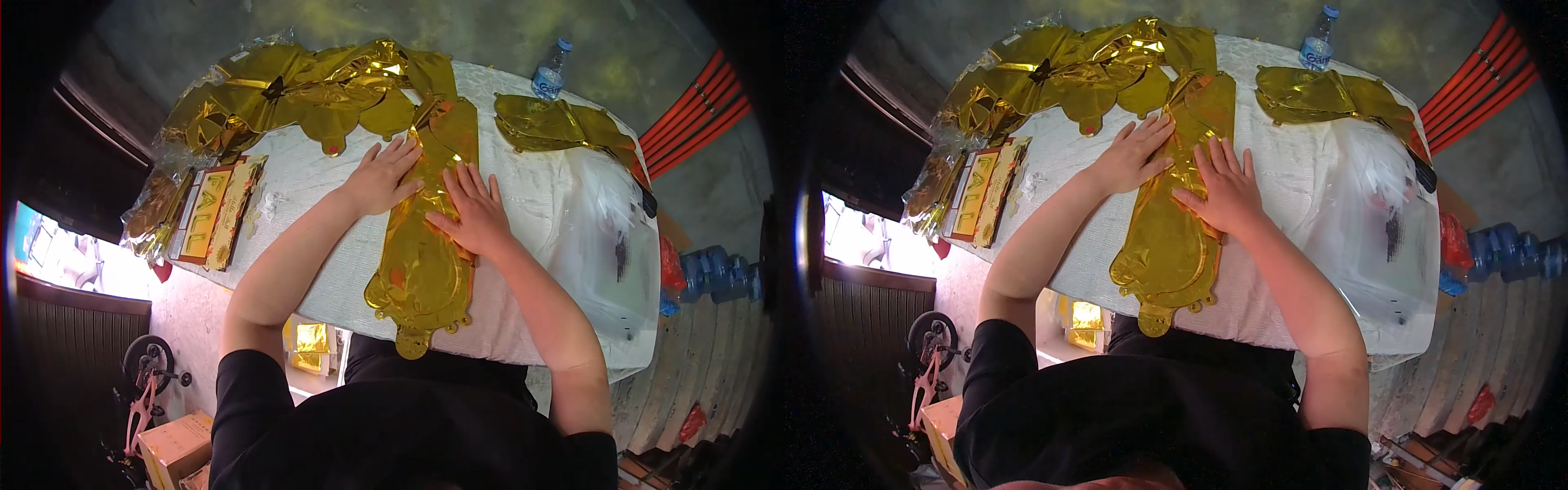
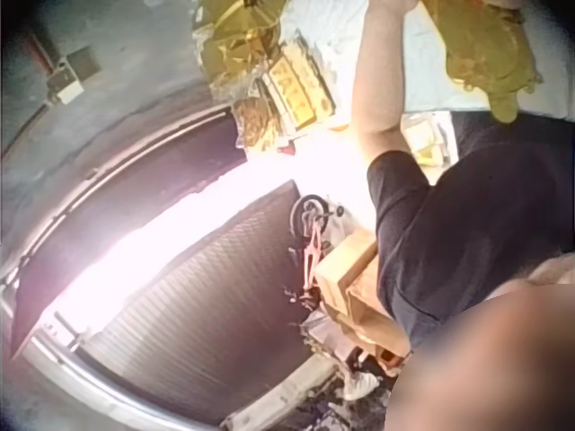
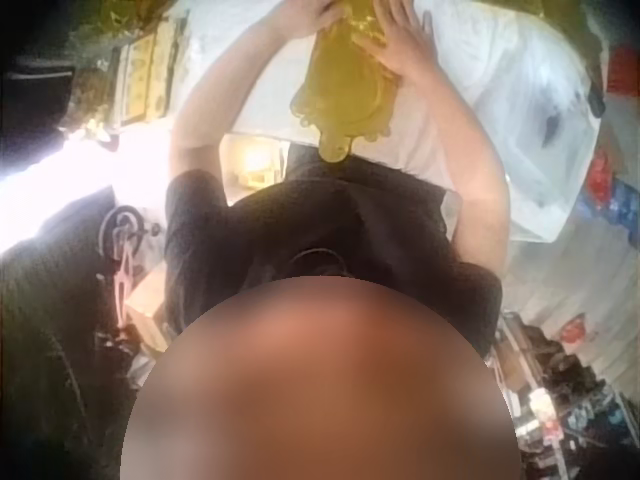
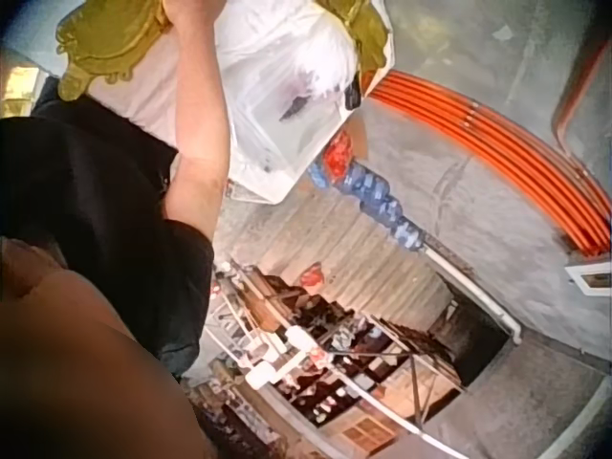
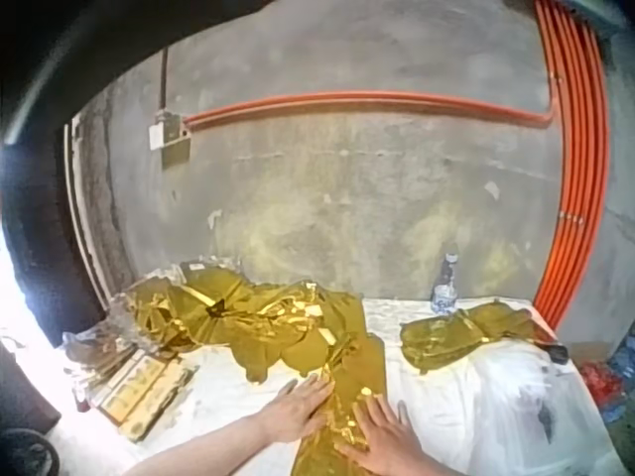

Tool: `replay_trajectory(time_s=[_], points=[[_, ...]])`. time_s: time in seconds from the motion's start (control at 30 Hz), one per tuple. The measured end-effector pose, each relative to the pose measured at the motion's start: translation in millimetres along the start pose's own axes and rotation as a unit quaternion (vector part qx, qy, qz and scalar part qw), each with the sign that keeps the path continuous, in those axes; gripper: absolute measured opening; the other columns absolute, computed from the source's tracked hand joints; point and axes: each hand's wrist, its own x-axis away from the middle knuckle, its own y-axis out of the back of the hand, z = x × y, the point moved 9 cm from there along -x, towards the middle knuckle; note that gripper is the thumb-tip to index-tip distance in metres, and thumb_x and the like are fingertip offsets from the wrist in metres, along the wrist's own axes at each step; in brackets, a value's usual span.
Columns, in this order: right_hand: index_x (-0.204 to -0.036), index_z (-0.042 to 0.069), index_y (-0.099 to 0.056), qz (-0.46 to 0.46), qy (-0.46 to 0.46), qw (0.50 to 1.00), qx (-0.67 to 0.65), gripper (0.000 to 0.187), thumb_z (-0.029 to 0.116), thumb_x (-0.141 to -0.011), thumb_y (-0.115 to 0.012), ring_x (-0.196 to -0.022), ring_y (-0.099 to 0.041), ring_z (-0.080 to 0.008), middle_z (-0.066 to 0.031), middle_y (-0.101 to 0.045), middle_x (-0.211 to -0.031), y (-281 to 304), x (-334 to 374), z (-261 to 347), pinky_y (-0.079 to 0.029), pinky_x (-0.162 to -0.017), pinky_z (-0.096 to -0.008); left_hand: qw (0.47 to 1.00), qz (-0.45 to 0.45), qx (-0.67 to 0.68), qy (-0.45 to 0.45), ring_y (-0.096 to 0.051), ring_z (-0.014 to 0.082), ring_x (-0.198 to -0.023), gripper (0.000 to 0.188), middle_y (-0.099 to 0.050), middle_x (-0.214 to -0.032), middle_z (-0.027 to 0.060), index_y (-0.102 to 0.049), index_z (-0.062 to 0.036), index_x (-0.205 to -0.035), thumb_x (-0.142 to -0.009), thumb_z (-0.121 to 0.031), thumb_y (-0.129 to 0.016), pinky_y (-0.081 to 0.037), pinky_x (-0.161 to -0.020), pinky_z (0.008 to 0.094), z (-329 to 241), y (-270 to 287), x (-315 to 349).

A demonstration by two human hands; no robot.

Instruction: The person folds gold-colored foil alphabet balloons on a white table by hand.

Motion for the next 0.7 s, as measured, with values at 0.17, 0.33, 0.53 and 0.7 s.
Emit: replay_trajectory(time_s=[0.17, 0.33, 0.53, 0.7], points=[[-0.146, 0.012, -0.027, 0.003, 0.001, 1.000, -0.001, 0.083, 0.063, -0.085, -0.047, -0.142, -0.015, -0.0252, -0.0132, -0.021, -0.152, -1, 1, 0, -0.007, -0.114, -0.0463, 1.000, 0.015, -0.019, 0.010, -0.019, 0.0268, -0.141, 0.071, -0.026, -0.150, 0.0102, -0.030, -0.0097, -0.144, -0.089, -0.051, -0.046, -0.015, -0.114, 0.0462, 7, -2, -4], [-0.146, 0.012, -0.026, 0.011, 0.000, 1.000, 0.007, 0.084, 0.064, -0.084, -0.047, -0.142, -0.015, -0.0258, -0.0135, -0.021, -0.152, 0, 0, 2, -0.007, -0.114, -0.0470, 0.999, 0.001, -0.029, 0.017, -0.018, 0.0267, -0.141, 0.076, -0.027, -0.150, 0.0106, -0.031, -0.0100, -0.143, -0.085, -0.055, -0.049, -0.013, -0.114, 0.0470, 15, 2, -10], [-0.146, 0.011, -0.025, 0.005, 0.005, 1.000, 0.014, 0.086, 0.065, -0.083, -0.047, -0.142, -0.015, -0.0270, -0.0147, -0.021, -0.152, 1, 1, 2, -0.008, -0.114, -0.0479, 0.996, 0.025, -0.086, 0.027, -0.016, 0.0285, -0.141, 0.078, -0.030, -0.149, 0.0105, -0.032, -0.0100, -0.142, -0.083, -0.059, -0.048, -0.011, -0.114, 0.0480, 15, 5, -12], [-0.146, 0.010, -0.025, 0.010, 0.000, 1.000, 0.010, 0.087, 0.066, -0.083, -0.047, -0.142, -0.015, -0.0274, -0.0153, -0.021, -0.152, -2, 0, 0, -0.007, -0.113, -0.0485, 0.993, -0.088, 0.000, -0.076, -0.036, 0.0307, -0.132, 0.047, -0.045, -0.137, 0.0142, -0.049, -0.0061, -0.129, -0.088, -0.029, -0.055, -0.027, -0.109, 0.0458, -23, 34, 13]])
